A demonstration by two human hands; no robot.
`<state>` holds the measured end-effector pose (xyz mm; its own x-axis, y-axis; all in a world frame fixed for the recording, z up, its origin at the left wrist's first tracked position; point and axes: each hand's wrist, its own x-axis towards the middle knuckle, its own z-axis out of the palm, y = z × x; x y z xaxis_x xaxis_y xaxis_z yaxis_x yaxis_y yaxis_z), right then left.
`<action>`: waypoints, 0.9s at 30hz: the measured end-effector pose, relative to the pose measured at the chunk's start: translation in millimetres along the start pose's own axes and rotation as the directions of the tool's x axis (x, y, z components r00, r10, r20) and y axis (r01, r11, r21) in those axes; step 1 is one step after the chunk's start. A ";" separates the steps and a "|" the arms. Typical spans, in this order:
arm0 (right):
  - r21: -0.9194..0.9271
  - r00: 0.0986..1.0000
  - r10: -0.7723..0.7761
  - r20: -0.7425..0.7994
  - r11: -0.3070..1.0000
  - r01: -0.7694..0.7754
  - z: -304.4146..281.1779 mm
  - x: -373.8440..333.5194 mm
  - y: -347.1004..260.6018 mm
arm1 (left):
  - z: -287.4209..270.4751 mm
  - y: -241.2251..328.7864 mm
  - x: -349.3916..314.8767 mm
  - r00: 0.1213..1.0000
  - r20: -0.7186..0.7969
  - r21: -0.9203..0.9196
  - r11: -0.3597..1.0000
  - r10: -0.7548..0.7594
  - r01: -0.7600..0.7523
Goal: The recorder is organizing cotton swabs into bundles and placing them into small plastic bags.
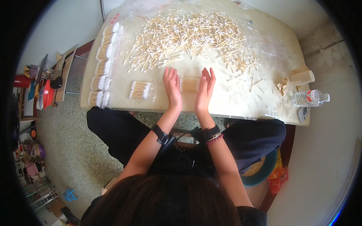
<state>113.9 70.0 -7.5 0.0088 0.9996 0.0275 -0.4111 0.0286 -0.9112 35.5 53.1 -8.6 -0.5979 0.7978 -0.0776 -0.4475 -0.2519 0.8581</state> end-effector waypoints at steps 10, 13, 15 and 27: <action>0.002 1.000 0.020 0.023 1.000 -0.020 -2.6 16.0 5.4 | 0.8 -6.6 8.1 0.998 0.062 0.031 0.999 0.028 -0.030; -0.033 0.999 0.009 0.043 0.999 -0.007 -4.2 16.3 5.6 | 0.3 -7.2 8.2 0.997 0.082 0.054 0.998 0.016 -0.020; -0.054 0.999 0.019 0.045 0.998 -0.016 -4.8 15.5 4.4 | 0.2 -7.9 8.0 0.996 0.090 0.078 0.997 0.008 -0.015; -0.133 0.999 -0.002 0.036 0.991 0.007 -6.7 5.4 7.7 | -6.6 -18.4 5.3 0.994 0.090 0.063 0.996 0.064 -0.069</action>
<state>116.9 75.6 -17.1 -0.0233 0.9988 0.0440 -0.2864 0.0355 -0.9574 36.2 58.4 -28.2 -0.5633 0.8260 0.0229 -0.3618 -0.2715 0.8918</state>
